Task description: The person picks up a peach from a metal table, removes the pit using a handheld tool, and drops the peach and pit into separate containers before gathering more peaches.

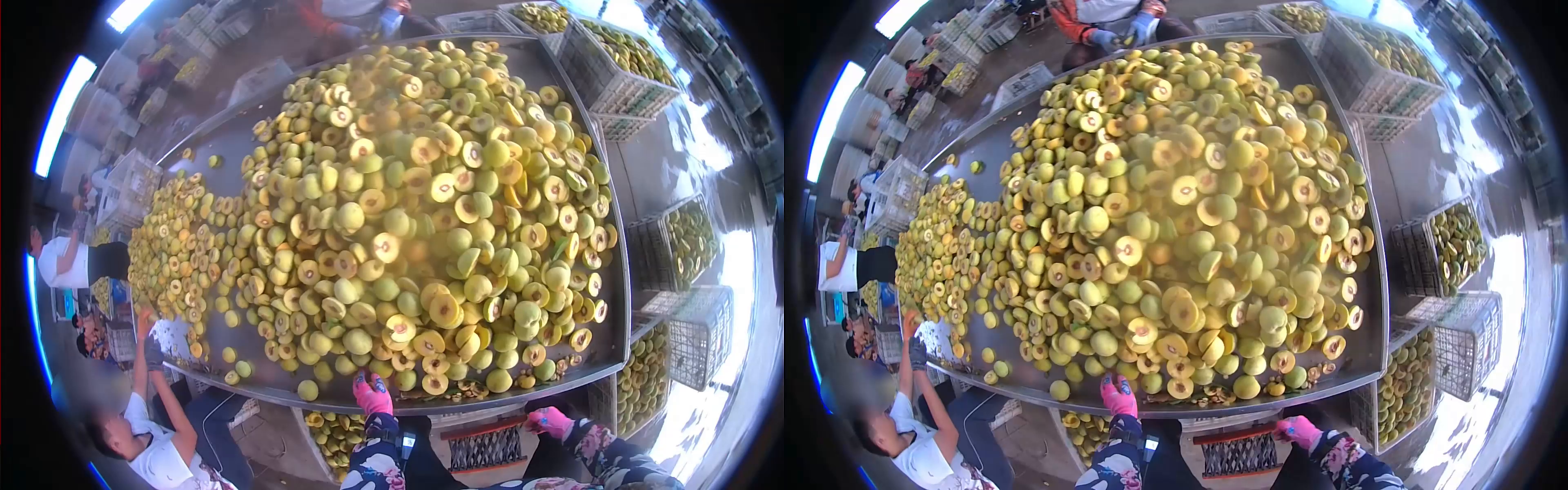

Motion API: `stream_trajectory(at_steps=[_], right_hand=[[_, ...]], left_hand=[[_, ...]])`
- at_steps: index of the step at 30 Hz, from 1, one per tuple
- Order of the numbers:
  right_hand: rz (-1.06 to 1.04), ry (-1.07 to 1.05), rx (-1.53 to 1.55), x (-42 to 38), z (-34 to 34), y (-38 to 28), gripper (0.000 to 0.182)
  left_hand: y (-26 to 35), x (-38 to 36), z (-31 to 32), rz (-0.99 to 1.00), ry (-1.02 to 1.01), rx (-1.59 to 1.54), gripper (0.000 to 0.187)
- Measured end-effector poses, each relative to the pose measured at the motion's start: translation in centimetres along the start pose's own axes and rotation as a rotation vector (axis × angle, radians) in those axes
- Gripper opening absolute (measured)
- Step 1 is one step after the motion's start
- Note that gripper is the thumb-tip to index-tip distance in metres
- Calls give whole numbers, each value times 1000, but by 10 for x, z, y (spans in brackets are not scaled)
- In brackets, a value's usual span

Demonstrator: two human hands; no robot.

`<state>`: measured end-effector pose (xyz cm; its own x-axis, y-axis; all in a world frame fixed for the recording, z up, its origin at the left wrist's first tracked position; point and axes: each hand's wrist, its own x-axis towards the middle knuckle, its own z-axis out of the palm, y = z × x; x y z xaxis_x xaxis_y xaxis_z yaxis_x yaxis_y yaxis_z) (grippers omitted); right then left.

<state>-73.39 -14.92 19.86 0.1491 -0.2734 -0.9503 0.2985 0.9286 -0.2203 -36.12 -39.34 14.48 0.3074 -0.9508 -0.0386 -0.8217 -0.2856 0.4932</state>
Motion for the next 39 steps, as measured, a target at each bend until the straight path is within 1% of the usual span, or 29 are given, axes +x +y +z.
stream_trajectory(at_steps=[1,2,5,8,11,12,14,15,18,21,22,25,26,29,32,33,35,36,39], right_hand=[[12,9,-1,9,9,5,33],[-4,-67,-95,22,11,10,30],[-51,-132,-243,48,25,5,35],[-773,-323,-522,99,1,49,33],[-423,-378,-233,101,-3,51,37],[-361,-364,-183,101,-5,46,37],[-317,-328,-176,111,-11,38,37],[-306,-313,-180,115,-14,37,37],[-301,-283,-197,131,-24,39,37],[-308,-267,-216,153,-26,40,37],[-310,-265,-224,158,-27,42,37],[-334,-263,-254,177,-26,45,37],[-344,-263,-267,182,-25,46,37],[-389,-265,-321,196,-20,49,37],[-442,-277,-388,203,-11,58,37],[-463,-289,-422,202,-6,57,38],[-475,-325,-515,193,10,52,38],[-486,-371,-572,192,17,55,38],[-600,-589,-827,163,43,38,38]], left_hand=[[2,-1,3,13,24,27,42],[3,-3,6,25,53,29,38],[13,-5,2,49,19,81,35],[10,-3,3,102,4,129,32],[12,-2,3,139,-1,133,30],[7,-1,6,152,5,120,30],[-6,0,8,202,10,131,29],[-10,-1,6,193,-4,130,29],[-9,-2,4,185,-39,114,31],[-24,1,4,196,-63,86,32],[-25,0,4,163,-79,82,33],[-28,1,3,192,-97,72,34],[-24,1,2,155,-117,18,36],[-31,4,3,198,-154,4,39],[-27,0,5,325,-82,-14,44],[-31,-1,-1,346,-68,-22,45],[-27,2,12,371,10,-91,48],[-29,2,12,392,11,-76,50],[-25,5,11,337,-46,-133,49]])
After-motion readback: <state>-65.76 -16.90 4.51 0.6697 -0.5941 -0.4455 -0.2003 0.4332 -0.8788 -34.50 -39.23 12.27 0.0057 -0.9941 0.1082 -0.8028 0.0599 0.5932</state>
